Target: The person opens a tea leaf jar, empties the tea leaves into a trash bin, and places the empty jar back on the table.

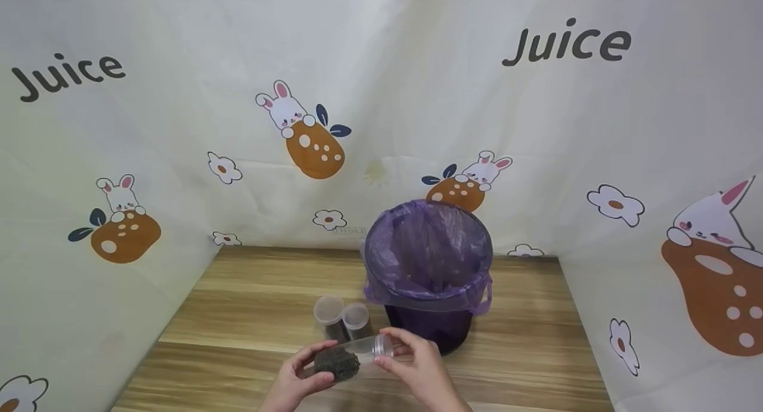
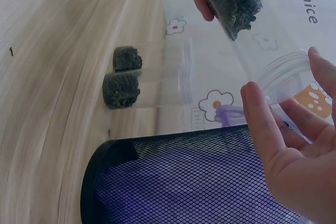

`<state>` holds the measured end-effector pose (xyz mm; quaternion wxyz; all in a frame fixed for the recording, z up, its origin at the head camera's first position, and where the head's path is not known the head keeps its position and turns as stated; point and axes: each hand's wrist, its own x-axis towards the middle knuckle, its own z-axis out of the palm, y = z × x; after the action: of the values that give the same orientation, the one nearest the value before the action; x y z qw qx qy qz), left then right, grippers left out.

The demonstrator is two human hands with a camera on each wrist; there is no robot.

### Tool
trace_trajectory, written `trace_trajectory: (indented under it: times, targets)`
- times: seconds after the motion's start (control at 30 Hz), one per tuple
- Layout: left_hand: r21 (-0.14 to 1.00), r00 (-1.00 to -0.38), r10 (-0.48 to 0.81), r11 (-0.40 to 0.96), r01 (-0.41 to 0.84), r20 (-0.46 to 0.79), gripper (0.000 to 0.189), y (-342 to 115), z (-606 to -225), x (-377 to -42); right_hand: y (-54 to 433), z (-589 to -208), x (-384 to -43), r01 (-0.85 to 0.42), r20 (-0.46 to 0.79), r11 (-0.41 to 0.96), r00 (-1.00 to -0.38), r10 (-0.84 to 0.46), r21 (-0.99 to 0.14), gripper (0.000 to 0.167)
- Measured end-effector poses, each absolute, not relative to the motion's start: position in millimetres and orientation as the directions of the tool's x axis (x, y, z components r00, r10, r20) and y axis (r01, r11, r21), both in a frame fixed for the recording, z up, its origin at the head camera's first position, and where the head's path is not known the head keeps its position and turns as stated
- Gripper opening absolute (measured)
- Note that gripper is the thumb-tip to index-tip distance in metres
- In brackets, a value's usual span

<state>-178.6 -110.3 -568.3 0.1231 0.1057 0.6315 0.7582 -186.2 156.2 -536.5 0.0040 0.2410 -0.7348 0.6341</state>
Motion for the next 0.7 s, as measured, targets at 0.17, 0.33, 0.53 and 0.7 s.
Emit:
trace_trajectory:
  times: [0.17,0.33,0.53,0.7]
  targets:
    - [0.968,-0.938,0.344,-0.218,-0.128,-0.047,0.063,-111.6,-568.1,-178.2,155.3,-535.0,-185.0,-0.358,0.313,0.067,-0.882,-0.351,-0.931,0.042]
    - [0.94,-0.921,0.363,-0.244,-0.239,-0.14,0.06,-114.9,-571.4,-176.1,153.2,-530.0,-183.8,-0.427,0.376,0.056,-0.845,-0.379,-0.903,0.046]
    - [0.935,-0.922,0.357,-0.253,-0.25,-0.15,0.063,-116.3,-570.9,-174.6,152.9,-527.8,-183.2,-0.399,0.348,0.05,-0.849,-0.398,-0.915,0.048]
    - [0.931,-0.923,0.364,-0.279,-0.235,-0.124,0.064,-116.3,-570.0,-173.5,152.0,-528.8,-181.7,-0.334,0.277,0.082,-0.876,-0.396,-0.939,0.053]
